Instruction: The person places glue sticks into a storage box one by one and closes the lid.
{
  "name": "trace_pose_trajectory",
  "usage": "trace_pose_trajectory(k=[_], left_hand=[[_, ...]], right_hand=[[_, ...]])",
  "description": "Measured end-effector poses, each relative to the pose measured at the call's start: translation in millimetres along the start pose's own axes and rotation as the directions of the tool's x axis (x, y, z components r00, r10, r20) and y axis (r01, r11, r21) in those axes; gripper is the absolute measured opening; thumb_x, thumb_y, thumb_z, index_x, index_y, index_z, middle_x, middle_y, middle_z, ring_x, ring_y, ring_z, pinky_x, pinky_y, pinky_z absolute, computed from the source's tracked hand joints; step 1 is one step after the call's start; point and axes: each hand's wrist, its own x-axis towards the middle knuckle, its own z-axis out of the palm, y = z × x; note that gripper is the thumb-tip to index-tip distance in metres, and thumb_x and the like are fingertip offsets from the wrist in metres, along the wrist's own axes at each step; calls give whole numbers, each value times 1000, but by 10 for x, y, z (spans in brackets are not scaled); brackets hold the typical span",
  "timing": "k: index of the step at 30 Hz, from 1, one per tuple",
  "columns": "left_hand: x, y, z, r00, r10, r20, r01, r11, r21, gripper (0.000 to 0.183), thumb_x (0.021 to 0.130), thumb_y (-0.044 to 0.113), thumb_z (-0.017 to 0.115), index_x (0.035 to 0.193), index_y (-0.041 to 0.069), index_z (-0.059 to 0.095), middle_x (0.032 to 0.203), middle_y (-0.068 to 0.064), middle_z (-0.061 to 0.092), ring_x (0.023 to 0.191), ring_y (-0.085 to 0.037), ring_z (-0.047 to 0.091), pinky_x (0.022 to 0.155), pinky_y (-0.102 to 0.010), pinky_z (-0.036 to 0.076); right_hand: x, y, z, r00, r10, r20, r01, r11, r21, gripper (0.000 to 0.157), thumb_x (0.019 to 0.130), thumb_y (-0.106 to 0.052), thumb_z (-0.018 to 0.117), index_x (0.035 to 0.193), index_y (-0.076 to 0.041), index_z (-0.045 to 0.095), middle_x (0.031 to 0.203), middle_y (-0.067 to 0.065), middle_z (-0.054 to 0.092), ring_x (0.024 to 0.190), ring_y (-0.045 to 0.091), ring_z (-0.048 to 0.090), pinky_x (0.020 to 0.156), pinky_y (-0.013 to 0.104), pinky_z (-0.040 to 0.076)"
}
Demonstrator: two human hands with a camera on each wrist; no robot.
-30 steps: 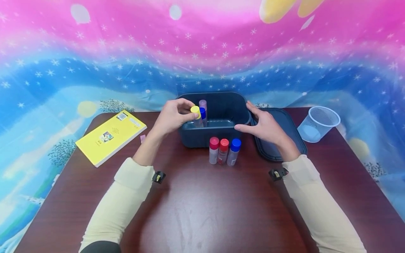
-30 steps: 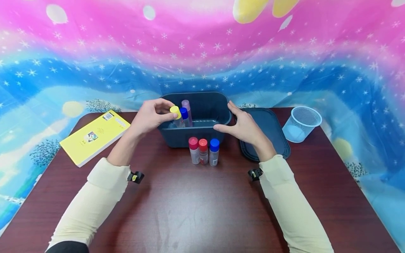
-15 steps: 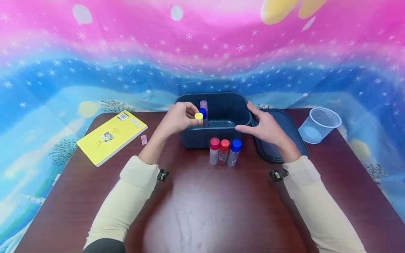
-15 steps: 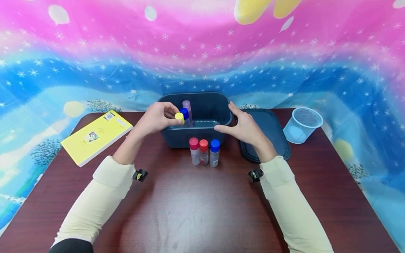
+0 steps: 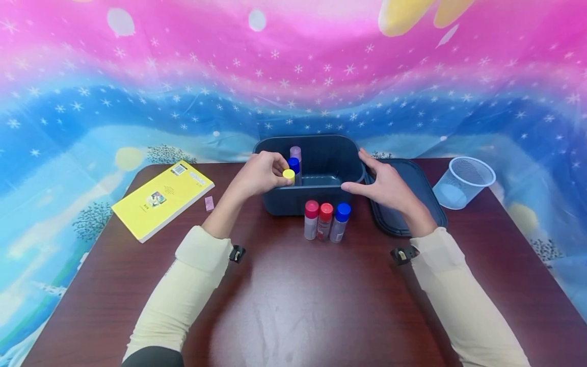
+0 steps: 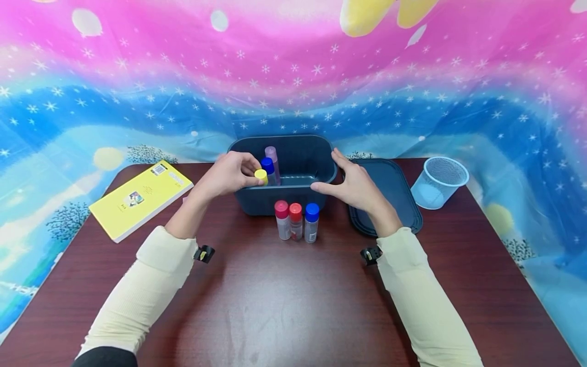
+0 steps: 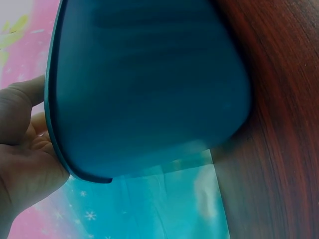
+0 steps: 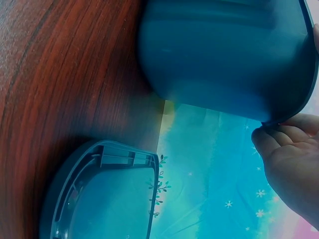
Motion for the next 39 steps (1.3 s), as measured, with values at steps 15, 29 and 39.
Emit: trace_pose_trajectory(k=[15,29,39], left_hand=[[-19,7,23,1000,9,-3,-9,999,47,26,89,12,80,109,0,68,104,-11,72,97,-23,67,88,-35,57],[-71,-33,-11,999,-16,-45,16,1000,-11,33,90,15,79,117,1,66,112,-11,71,106,-23,66,95,-37,54],[-122,-62,-85,998,-15,-61,13,999,-41,39,91,11,78,125,1,64,116,-11,68,109,-24,64,96,-38,54]], right_hand=[[-7,-14,3,1000,-6,3,6,1000,-3,99,90,-50,74,162,-10,19,169,4,15,150,39,24,116,60,27],[-7,-9,-5,1000,-4,0,4,1000,-7,99,90,-51,74,162,-10,19,169,3,15,150,38,24,116,60,27],[-1,-1,-12,1000,7,2,-7,1000,-22,100,90,-53,73,162,-11,18,169,6,15,149,41,27,115,61,29]])
